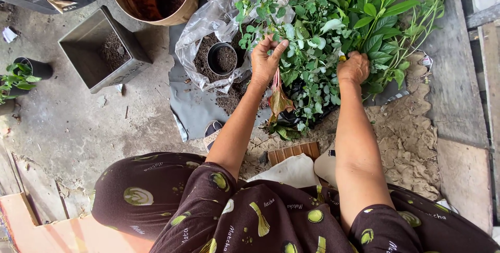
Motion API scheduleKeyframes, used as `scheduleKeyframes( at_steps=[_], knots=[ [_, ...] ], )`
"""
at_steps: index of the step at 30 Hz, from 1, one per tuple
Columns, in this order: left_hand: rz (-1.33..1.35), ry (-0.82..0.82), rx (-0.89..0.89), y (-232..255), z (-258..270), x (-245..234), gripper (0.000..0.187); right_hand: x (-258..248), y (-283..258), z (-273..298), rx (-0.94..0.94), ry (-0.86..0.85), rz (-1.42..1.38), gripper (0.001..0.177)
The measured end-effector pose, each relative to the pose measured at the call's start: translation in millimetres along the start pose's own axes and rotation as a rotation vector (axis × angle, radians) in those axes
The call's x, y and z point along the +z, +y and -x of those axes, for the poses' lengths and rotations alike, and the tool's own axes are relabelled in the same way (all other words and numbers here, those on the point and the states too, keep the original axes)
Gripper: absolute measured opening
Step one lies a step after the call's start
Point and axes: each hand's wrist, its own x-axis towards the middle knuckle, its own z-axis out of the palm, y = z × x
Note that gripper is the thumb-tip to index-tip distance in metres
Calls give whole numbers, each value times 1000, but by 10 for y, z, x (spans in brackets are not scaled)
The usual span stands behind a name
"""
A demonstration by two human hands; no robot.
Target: Preparing soil in a small pot and trimming plant cuttings for propagation.
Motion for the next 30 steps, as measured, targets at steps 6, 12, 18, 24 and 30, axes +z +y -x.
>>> scheduleKeyframes(
  at_steps=[6,12,18,24,30],
  knots=[
    [30,-1,17,-21,37,0,27,-354,-121,125,73,-25,-117,17],
    [20,-1,50,99,107,6,24,-1058,-473,545,49,85,-211,23],
    [18,46,44,245,183,-7,25,-1498,-870,751,-350,450,-540,29],
    [9,135,74,238,237,41,24,-1660,-1243,906,-82,80,-1056,36],
    [47,292,156,49,214,22,26,-1118,-1086,1157,139,-230,-1582,43]
  ],
)
